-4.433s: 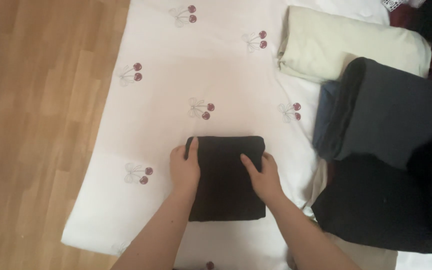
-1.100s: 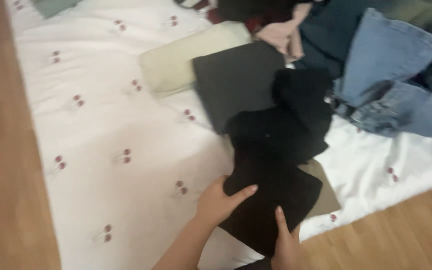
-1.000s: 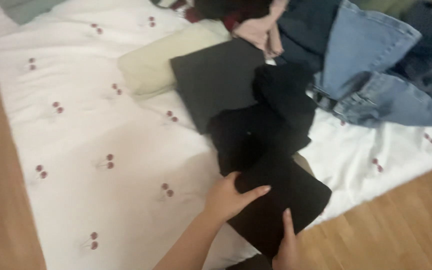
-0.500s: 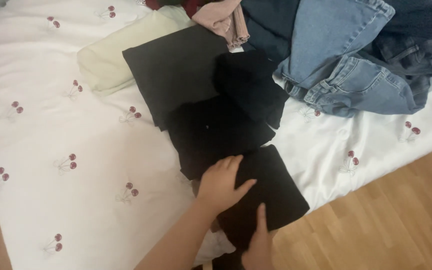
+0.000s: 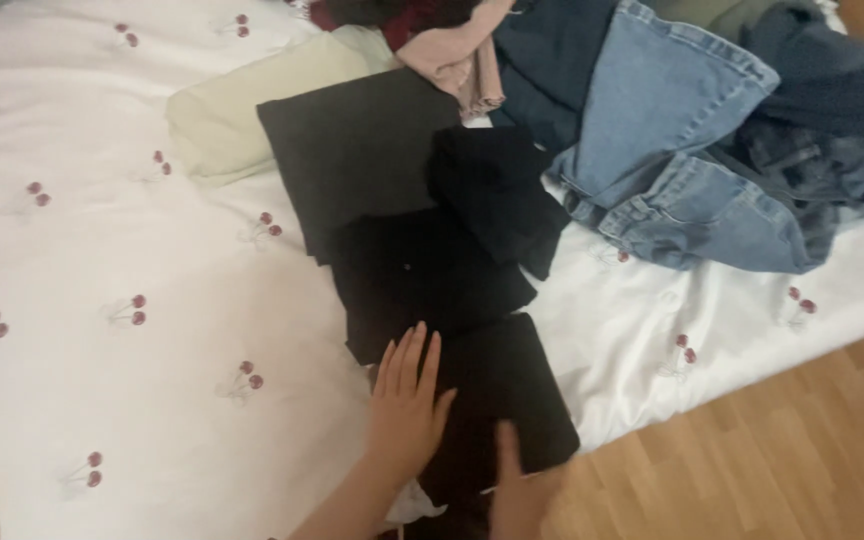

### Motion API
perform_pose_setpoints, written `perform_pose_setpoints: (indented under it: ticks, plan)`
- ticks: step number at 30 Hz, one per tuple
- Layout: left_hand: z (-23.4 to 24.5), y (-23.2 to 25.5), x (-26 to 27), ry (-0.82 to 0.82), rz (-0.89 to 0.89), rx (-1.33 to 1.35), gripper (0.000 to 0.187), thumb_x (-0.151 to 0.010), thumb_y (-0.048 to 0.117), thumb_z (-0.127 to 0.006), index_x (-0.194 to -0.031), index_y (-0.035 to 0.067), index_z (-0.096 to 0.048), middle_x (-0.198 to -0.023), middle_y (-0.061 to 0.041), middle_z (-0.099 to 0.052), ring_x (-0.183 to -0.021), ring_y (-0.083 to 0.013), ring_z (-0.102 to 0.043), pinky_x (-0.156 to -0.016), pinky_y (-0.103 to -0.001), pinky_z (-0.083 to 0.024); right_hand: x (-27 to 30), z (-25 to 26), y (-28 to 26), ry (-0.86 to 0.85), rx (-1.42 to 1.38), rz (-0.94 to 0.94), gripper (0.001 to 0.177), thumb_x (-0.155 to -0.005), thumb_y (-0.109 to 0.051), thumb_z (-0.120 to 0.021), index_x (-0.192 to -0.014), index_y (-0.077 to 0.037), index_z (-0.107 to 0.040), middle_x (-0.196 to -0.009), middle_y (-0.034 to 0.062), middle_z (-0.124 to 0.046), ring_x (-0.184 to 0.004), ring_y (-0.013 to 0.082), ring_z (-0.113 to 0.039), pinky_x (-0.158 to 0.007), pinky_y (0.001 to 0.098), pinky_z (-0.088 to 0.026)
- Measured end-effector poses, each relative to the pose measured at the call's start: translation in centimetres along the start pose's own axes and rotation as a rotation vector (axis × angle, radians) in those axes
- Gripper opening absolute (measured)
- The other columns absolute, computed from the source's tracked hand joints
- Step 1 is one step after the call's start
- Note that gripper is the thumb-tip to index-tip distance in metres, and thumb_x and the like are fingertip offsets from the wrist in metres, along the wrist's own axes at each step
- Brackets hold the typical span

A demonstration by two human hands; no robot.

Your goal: The person is folding various items of clothing on a bed.

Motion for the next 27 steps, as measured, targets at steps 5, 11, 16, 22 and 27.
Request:
perform_pose_setpoints:
  ticks: [5, 11, 16, 22, 27]
  plan:
    - [0.1, -2.7, 2.8, 0.177, 0.453, 0.184, 0.087, -0.092, 0.035, -0.069, -0.157, -0.002, -0.025, -0.164, -0.025, -0.023, -0.148, -0.0456, -0.023, -0.120, -0.054, -0.019, -0.6, 1.8, -8.3, 0.083, 0.386, 0.492, 0.089, -0.083, -0.035, -0.078, -0.153, 0.003, -0.038, -0.156, 0.0289, -0.038, -0.145, 0.0454, -0.033, -0.116, 0.0541, -0.029]
    - [-8.5, -8.7, 9.4, 0.186, 1.103, 0.344, 0.110, -0.088, 0.055, -0.070, -0.158, -0.004, -0.010, -0.166, -0.027, -0.011, -0.152, -0.0419, -0.014, -0.121, -0.051, -0.012, -0.3, -5.5, -11.7, -0.353, 0.764, 1.012, 0.076, -0.088, -0.039, -0.069, -0.153, -0.014, -0.041, -0.164, 0.0211, -0.027, -0.152, 0.0482, -0.020, -0.118, 0.0625, -0.022]
    - [-13.6, -10.6, 9.9, 0.056, 1.165, 0.518, 0.111, -0.092, 0.058, -0.064, -0.160, -0.004, -0.003, -0.167, -0.026, -0.009, -0.155, -0.0401, -0.009, -0.125, -0.046, -0.009, -0.4, -7.9, -10.5, -0.477, 0.853, 1.126, 0.073, -0.090, -0.042, -0.064, -0.154, -0.016, -0.039, -0.165, 0.0187, -0.024, -0.151, 0.0464, -0.019, -0.116, 0.0616, -0.024]
    - [-14.4, -11.9, 9.9, 0.009, 1.130, 0.459, 0.111, -0.090, 0.058, -0.066, -0.157, -0.007, -0.006, -0.166, -0.027, -0.014, -0.154, -0.0393, -0.016, -0.125, -0.043, -0.015, -0.7, -8.3, -10.5, -0.513, 0.877, 1.121, 0.074, -0.091, -0.042, -0.064, -0.154, -0.015, -0.038, -0.165, 0.0197, -0.022, -0.151, 0.0452, -0.019, -0.116, 0.0575, -0.027]
    - [-7.6, -8.2, 8.2, 0.150, 1.101, 0.571, 0.105, -0.089, 0.054, -0.068, -0.157, -0.004, -0.013, -0.164, -0.027, -0.022, -0.151, -0.0397, -0.023, -0.122, -0.044, -0.021, -1.3, -7.4, -11.7, -0.617, 0.762, 1.066, 0.068, -0.091, -0.035, -0.064, -0.152, -0.013, -0.041, -0.162, 0.0196, -0.026, -0.147, 0.0446, -0.025, -0.116, 0.0537, -0.026]
Point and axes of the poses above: each hand's wrist, its own x-axis away from the middle knuckle, its own z-axis out of the back of the hand, y = z × x, the point moved 10 cm from there along -x, towards the middle knuckle
